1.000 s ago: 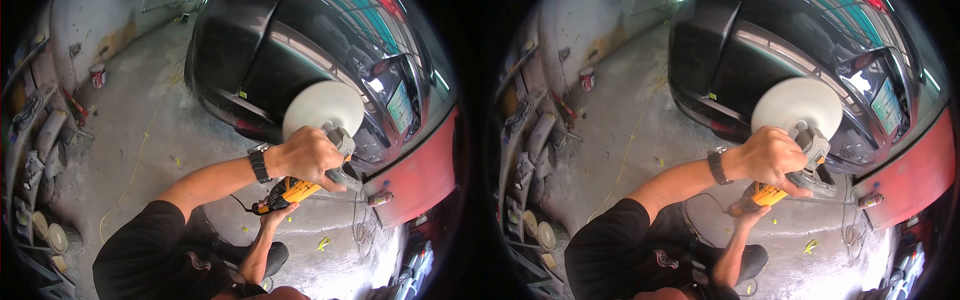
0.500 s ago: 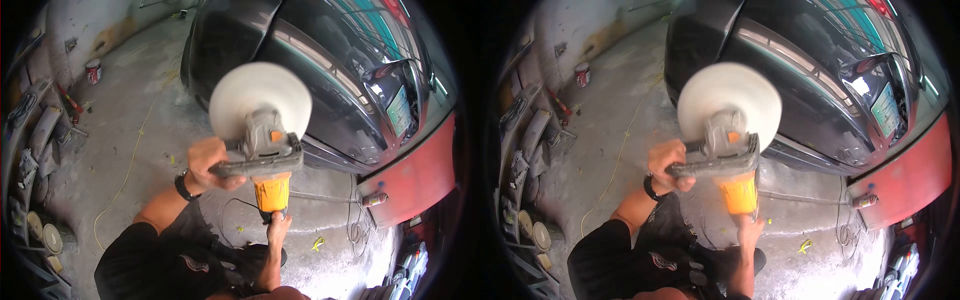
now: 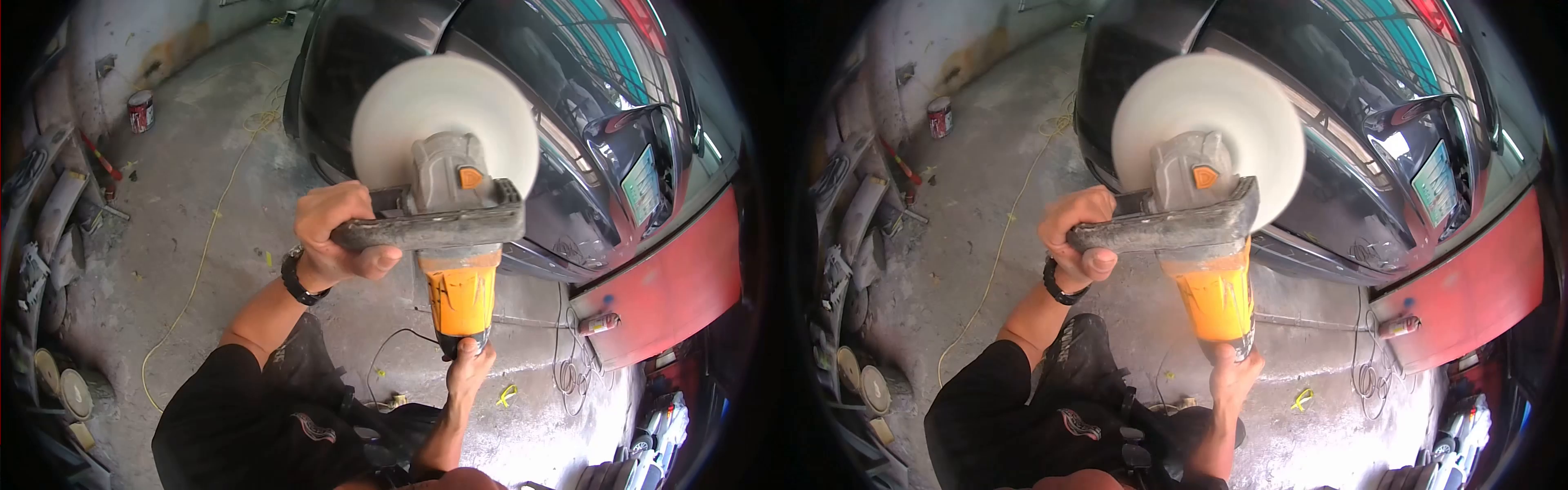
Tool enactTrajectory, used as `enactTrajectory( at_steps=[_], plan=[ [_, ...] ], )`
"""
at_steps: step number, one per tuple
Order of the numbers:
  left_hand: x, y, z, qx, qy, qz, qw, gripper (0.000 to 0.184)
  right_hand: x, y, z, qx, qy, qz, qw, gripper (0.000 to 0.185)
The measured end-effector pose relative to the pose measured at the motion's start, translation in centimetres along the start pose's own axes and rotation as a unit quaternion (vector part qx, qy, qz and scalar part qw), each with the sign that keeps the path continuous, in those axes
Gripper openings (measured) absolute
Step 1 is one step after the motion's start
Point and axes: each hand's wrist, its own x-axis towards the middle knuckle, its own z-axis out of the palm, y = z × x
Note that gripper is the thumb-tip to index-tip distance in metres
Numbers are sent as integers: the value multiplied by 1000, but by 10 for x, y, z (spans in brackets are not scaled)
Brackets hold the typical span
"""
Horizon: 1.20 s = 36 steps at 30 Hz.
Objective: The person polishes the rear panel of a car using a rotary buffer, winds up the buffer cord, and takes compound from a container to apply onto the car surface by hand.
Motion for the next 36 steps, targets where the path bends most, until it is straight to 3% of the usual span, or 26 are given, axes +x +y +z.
enactTrajectory(
  at_steps=[3,6,9,10,12,14,17,20,23,26,31,36],
  plan=[
    [-17,4,-2,51,14,45,998,55,-6,23,5,20,-47,3,999,88],
    [-33,15,-4,78,-52,45,995,53,-17,65,22,70,-92,73,991,88],
    [-23,20,3,84,-116,71,987,52,-11,99,55,123,-82,57,987,76],
    [-15,19,8,88,-135,87,983,53,-8,92,69,190,-16,19,982,57],
    [-6,25,25,103,-166,105,975,53,-1,131,76,216,-125,81,965,56],
    [1,31,42,120,-188,123,967,52,12,141,93,233,-42,67,969,73],
    [11,41,79,130,-212,129,960,51,26,138,76,319,-83,56,942,82],
    [14,44,114,128,-252,165,945,49,34,129,57,369,-50,58,926,81],
    [6,43,161,109,-275,177,939,47,41,174,55,370,-9,105,923,85],
    [4,52,217,86,-278,197,936,44,58,196,11,294,-72,64,951,88],
    [-11,43,314,77,-276,223,932,54,69,185,-17,525,37,148,837,91],
    [-37,38,355,43,-316,160,934,49,67,214,-17,592,-5,201,780,96]
  ],
)
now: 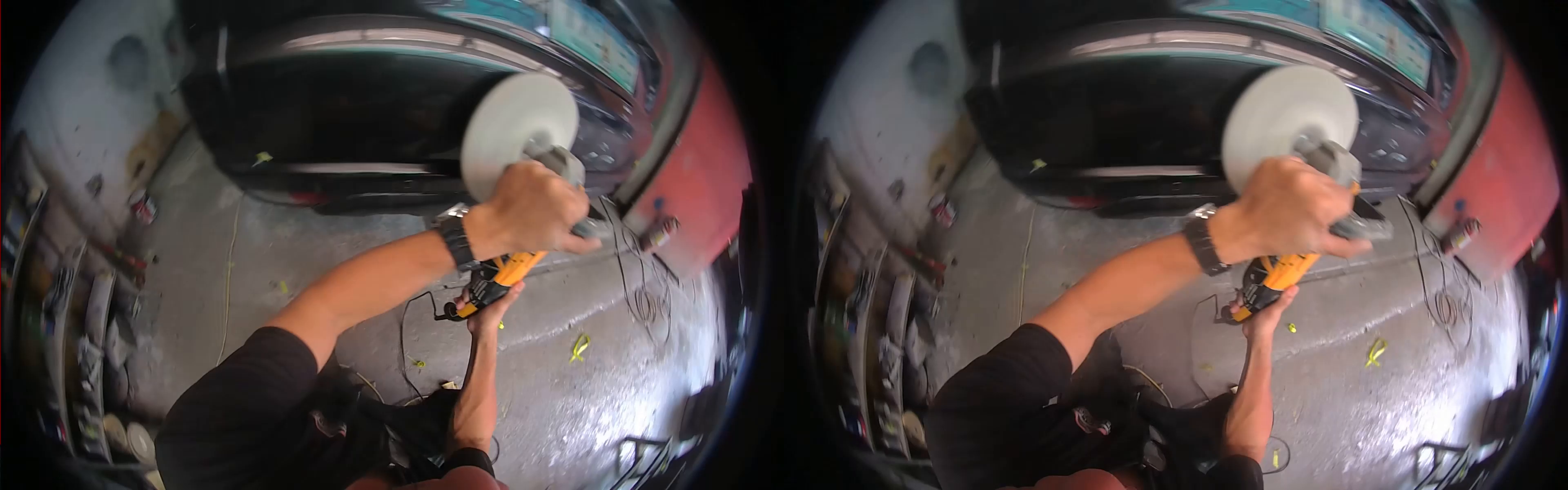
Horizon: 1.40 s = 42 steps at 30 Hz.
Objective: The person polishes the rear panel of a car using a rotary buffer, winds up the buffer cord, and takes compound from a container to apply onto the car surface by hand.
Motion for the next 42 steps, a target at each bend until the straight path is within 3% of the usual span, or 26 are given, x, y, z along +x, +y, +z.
enactTrajectory(
  at_steps=[5,6,9,10,13,14,15,16,17,18,19,20,21,25,28,31,34,38,42],
  plan=[
    [-36,-9,-53,17,71,18,997,52,1,38,16,-13,-50,-15,999,100],
    [-46,-12,-73,25,83,25,996,53,-5,42,37,-39,-14,-36,998,101],
    [-76,-14,-145,57,67,7,996,59,0,97,29,-109,-108,-71,986,102],
    [-87,-17,-167,66,66,7,996,60,-13,92,61,-167,-142,-116,969,99],
    [-120,-30,-232,97,96,46,990,56,15,195,29,-279,-114,-107,947,90],
    [-126,-32,-262,120,48,53,990,53,-1,180,85,-227,-136,-187,946,83],
    [-133,-31,-281,138,46,40,989,51,-10,176,114,-215,-194,-111,951,80],
    [-138,-31,-301,143,34,24,989,53,0,246,101,-249,-109,-169,948,81],
    [-144,-30,-318,125,9,8,992,58,-10,268,117,-207,-133,-4,969,88],
    [-155,-31,-326,144,29,15,989,66,-10,281,139,-226,-173,-20,958,88],
    [-163,-32,-338,157,17,17,987,66,-17,290,167,-252,-128,-81,956,92],
    [-166,-29,-347,168,-9,20,986,65,-19,287,187,-211,-176,-17,961,90],
    [-168,-25,-350,176,-27,22,984,63,-18,265,204,-179,-264,0,948,88],
    [-154,-10,-341,211,-143,25,967,57,-37,274,241,-14,-203,-88,975,89],
    [-134,-12,-306,199,-174,35,964,57,-29,292,227,20,-195,-70,978,89],
    [-114,-21,-268,176,-201,49,962,57,-11,259,197,52,-216,-43,974,88],
    [-92,12,-245,163,-190,55,967,56,-26,207,169,40,-198,-54,978,88],
    [-27,61,-199,111,-249,49,961,50,-55,140,127,56,-150,-62,985,87],
    [-3,-2,-158,19,-291,-2,956,50,-34,92,106,-11,-27,-64,998,91]
  ],
)
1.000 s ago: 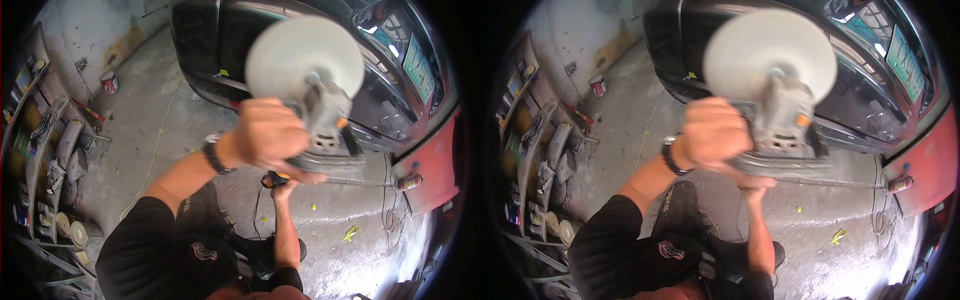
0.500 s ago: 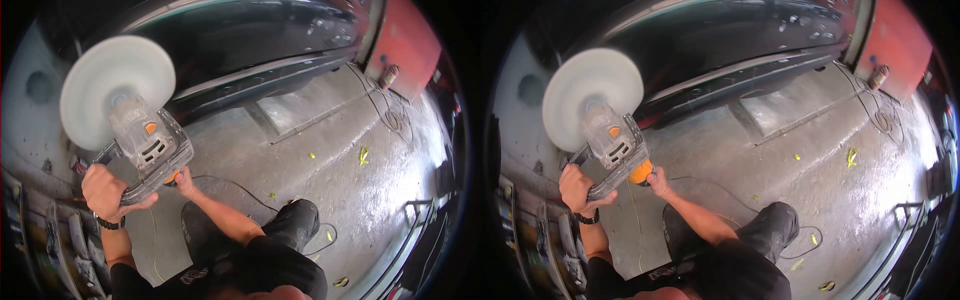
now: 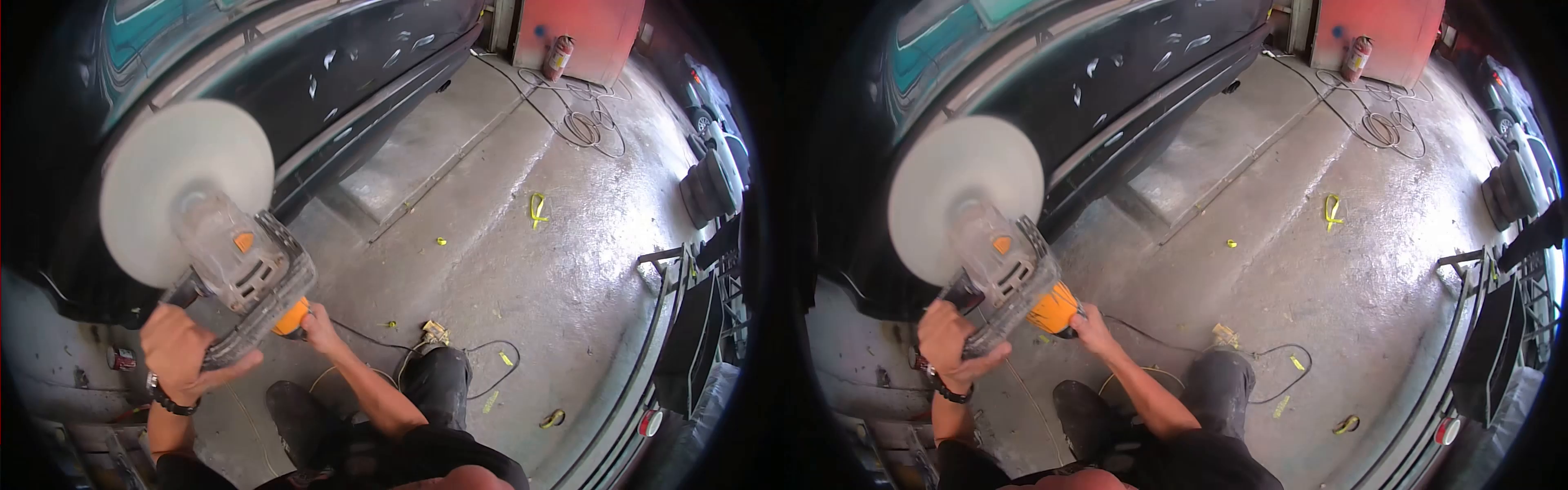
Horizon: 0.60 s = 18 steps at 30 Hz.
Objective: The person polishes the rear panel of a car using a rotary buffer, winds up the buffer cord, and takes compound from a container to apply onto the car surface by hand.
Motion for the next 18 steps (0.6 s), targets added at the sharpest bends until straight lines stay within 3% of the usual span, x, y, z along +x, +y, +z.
enactTrajectory(
  at_steps=[4,8,11,12,15,18],
  plan=[
    [18,29,-29,-81,-62,-74,992,46,-56,-40,-23,-111,41,61,991,91],
    [2,55,-73,-220,-123,-189,949,46,-129,-73,-26,-186,10,158,970,87],
    [-9,68,-125,-221,-216,-268,913,44,-168,-117,-10,-251,-20,251,935,86],
    [-7,71,-146,-268,-268,-342,860,41,-168,-148,7,-257,-39,296,919,85],
    [-30,68,-205,-464,-284,-569,617,40,-186,-173,40,-326,-145,354,864,84],
    [-59,54,-248,-467,-205,-702,497,40,-173,-203,94,-351,-222,446,793,89]
  ],
)
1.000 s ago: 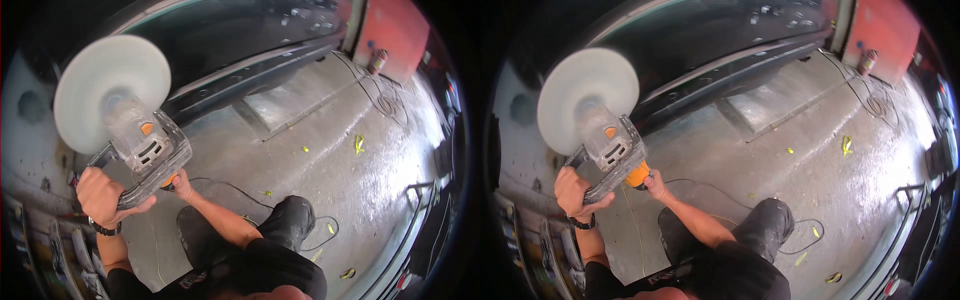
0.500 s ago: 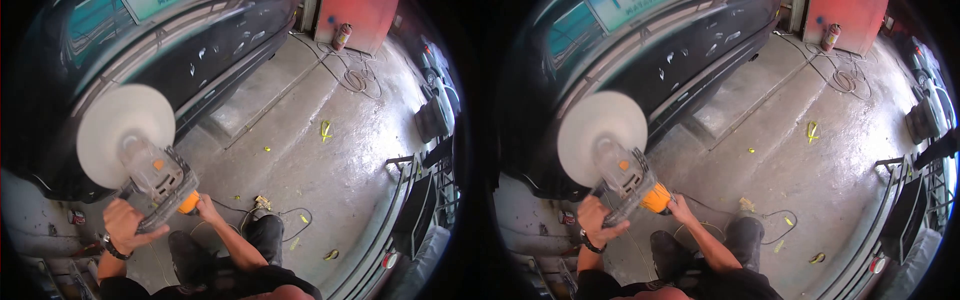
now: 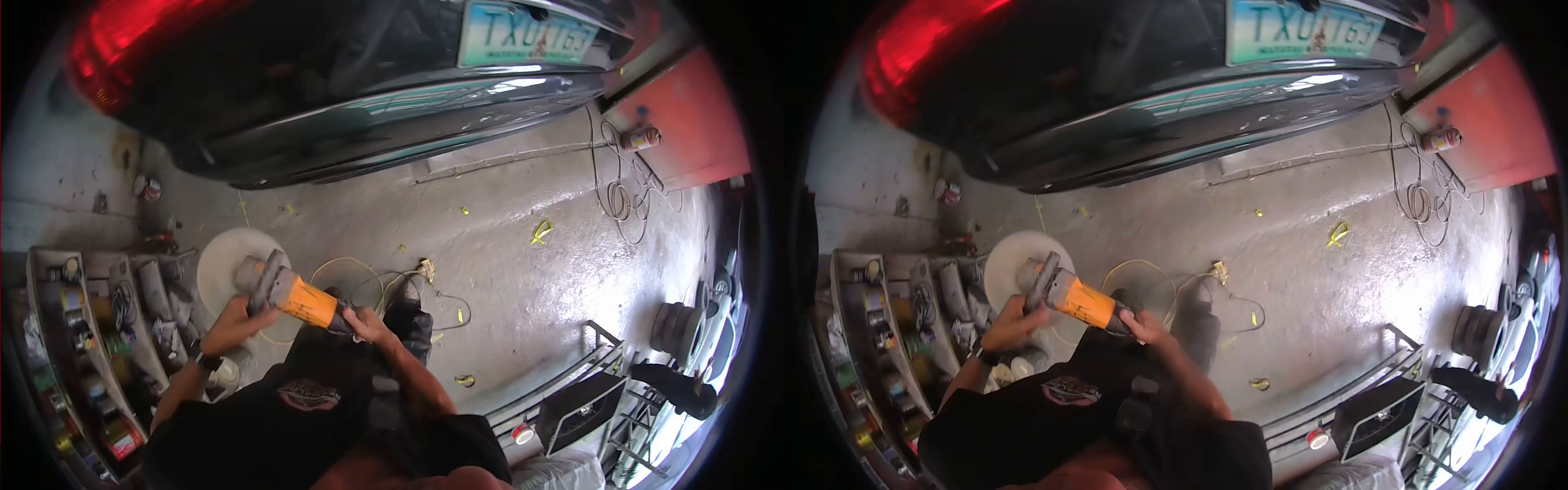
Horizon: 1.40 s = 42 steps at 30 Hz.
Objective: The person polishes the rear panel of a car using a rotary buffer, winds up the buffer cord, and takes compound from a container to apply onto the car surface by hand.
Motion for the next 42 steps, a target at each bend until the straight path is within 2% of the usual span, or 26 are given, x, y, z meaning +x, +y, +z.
enactTrajectory(
  at_steps=[3,4,8,10,12,13,14,17,20,22,26,28,29,31,33,35,38,40,42],
  plan=[
    [-19,-37,-34,-73,113,-98,986,37,-17,-61,28,43,-99,75,991,94],
    [-27,-54,-47,-95,121,-111,982,37,-20,-75,34,34,-123,103,986,95],
    [-56,-122,-65,-203,157,-143,956,36,-33,-109,40,-102,-28,72,992,88],
    [-61,-123,-59,-251,176,-137,942,36,-37,-123,23,-165,50,51,984,85],
    [-72,-112,-48,-273,177,-132,936,36,-44,-134,8,-73,93,-41,992,80],
    [-64,-149,-52,-309,192,-129,922,35,-52,-140,-2,-27,124,-90,988,77],
    [-51,-191,-64,-343,211,-131,906,34,-64,-153,-11,-6,135,-100,986,75],
    [-43,-228,-57,-422,149,-142,883,37,-136,-200,-27,52,133,-131,981,70],
    [-39,-263,-56,-364,178,-144,903,50,-200,-202,-37,135,136,-181,965,69],
    [-36,-274,-51,-356,193,-197,893,53,-249,-177,-50,220,166,-240,931,72],
    [-26,-257,-29,-333,199,-212,897,53,-389,-170,-98,277,315,-410,810,99],
    [-13,-241,-8,-321,188,-213,903,54,-468,-188,-111,221,365,-514,744,109],
    [-8,-234,4,-318,183,-215,905,54,-500,-203,-106,195,441,-535,694,110],
    [4,-218,28,-311,168,-214,911,54,-552,-222,-111,45,418,-656,627,100],
    [15,-200,54,-302,154,-206,918,54,-581,-250,-94,-2,434,-730,528,78],
    [24,-180,79,-296,137,-197,924,54,-617,-262,-93,-79,386,-771,501,50],
    [41,-151,116,-285,109,-187,934,55,-616,-275,-71,-68,515,-756,399,24],
    [44,-140,132,-280,101,-182,937,55,-621,-289,-73,-85,534,-752,377,47],
    [43,-133,139,-279,99,-179,938,55,-634,-299,-92,-97,492,-775,385,58]
  ],
)
